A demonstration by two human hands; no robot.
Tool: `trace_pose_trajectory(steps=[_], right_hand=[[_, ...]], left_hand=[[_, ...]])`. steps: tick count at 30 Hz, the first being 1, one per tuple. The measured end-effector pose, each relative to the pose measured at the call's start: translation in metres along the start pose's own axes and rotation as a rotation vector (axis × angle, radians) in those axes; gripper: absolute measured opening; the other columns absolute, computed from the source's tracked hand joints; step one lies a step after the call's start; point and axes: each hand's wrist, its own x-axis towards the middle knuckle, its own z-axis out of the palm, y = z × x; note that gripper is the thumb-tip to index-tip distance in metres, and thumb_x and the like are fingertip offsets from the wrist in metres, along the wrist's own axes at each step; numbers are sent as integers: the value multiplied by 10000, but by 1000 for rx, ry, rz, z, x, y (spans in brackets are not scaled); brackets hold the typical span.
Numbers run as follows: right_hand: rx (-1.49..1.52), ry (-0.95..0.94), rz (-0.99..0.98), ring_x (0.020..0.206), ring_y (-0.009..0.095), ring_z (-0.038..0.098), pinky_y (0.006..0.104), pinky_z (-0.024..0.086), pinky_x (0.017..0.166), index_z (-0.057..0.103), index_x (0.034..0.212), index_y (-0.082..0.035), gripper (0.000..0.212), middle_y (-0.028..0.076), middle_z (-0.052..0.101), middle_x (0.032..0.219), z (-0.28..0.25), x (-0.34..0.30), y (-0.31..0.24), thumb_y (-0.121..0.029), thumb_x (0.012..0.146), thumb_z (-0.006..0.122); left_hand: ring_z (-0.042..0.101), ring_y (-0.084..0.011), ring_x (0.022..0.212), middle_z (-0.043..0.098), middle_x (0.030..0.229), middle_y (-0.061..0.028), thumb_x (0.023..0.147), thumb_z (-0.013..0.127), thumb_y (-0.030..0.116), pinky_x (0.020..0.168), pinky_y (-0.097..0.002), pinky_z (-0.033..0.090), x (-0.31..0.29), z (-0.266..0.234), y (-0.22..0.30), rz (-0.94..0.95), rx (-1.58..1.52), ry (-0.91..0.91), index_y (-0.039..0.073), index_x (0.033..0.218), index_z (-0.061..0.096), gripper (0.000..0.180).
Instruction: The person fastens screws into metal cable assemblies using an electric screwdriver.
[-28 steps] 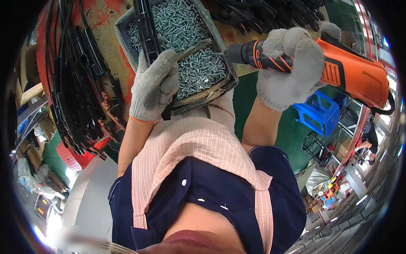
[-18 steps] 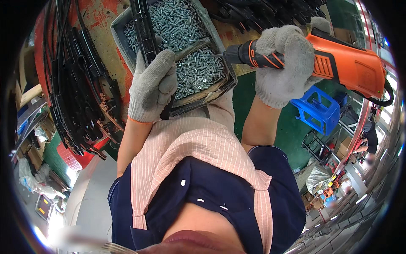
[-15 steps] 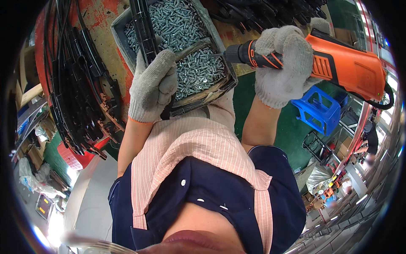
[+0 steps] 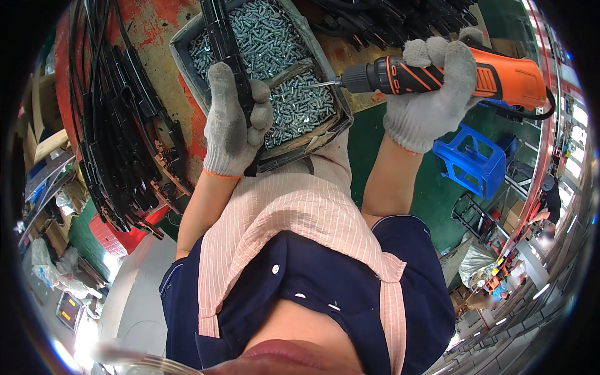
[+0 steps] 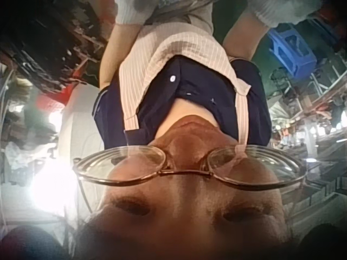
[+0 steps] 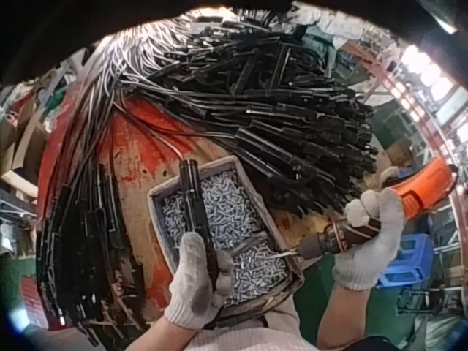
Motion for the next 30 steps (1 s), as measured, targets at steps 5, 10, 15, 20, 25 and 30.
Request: trace_pose_trajectory(steps=[5, 10, 15, 20, 25, 30], right_hand=[[89, 48, 34, 609, 97, 468, 242, 473, 608, 537, 1097, -65, 235, 2, 478, 694, 14, -1, 1, -64, 878, 623], [302, -95, 183, 650, 105, 511, 236, 487, 623, 551, 1091, -118, 227, -13, 533, 727, 28, -9, 5, -122, 883, 641], [235, -47, 205, 645, 103, 502, 233, 481, 621, 556, 1095, -131, 253, -23, 521, 721, 37, -16, 22, -159, 868, 664], [149, 24, 139, 629, 103, 477, 242, 454, 599, 557, 1107, -118, 261, -24, 477, 700, 38, -24, 27, -155, 867, 652], [111, -129, -3, 557, 107, 426, 246, 420, 555, 454, 1244, -56, 387, 9, 436, 673, 48, -30, 16, -112, 889, 599], [259, -565, 27, 510, 160, 484, 297, 461, 467, 360, 1362, -110, 514, 44, 466, 654, 53, -32, 10, -139, 916, 614]], left_hand=[[415, -89, 451, 478, 575, -5, 842, 337, 810, 369, -209, 288, -1, 0, 2, -26, 16, -3, 99, 772, 569, 751], [389, -101, 422, 474, 549, -16, 791, 277, 870, 369, -212, 282, -4, 1, 4, -35, -5, -50, 89, 790, 571, 835], [395, -111, 432, 492, 562, -30, 800, 249, 864, 370, -210, 280, 1, -9, 0, -27, -66, -116, 80, 815, 575, 849], [400, -96, 427, 481, 565, -15, 866, 307, 793, 338, -195, 259, -1, -5, 2, -68, -167, -119, 48, 853, 597, 800], [434, -77, 495, 487, 624, 5, 777, 338, 865, 380, -188, 286, 2, -2, 2, -107, -124, -119, 87, 811, 574, 814], [429, -68, 458, 497, 614, 5, 825, 351, 822, 355, -188, 279, 2, 2, 1, -112, -130, -42, 78, 833, 589, 781]])
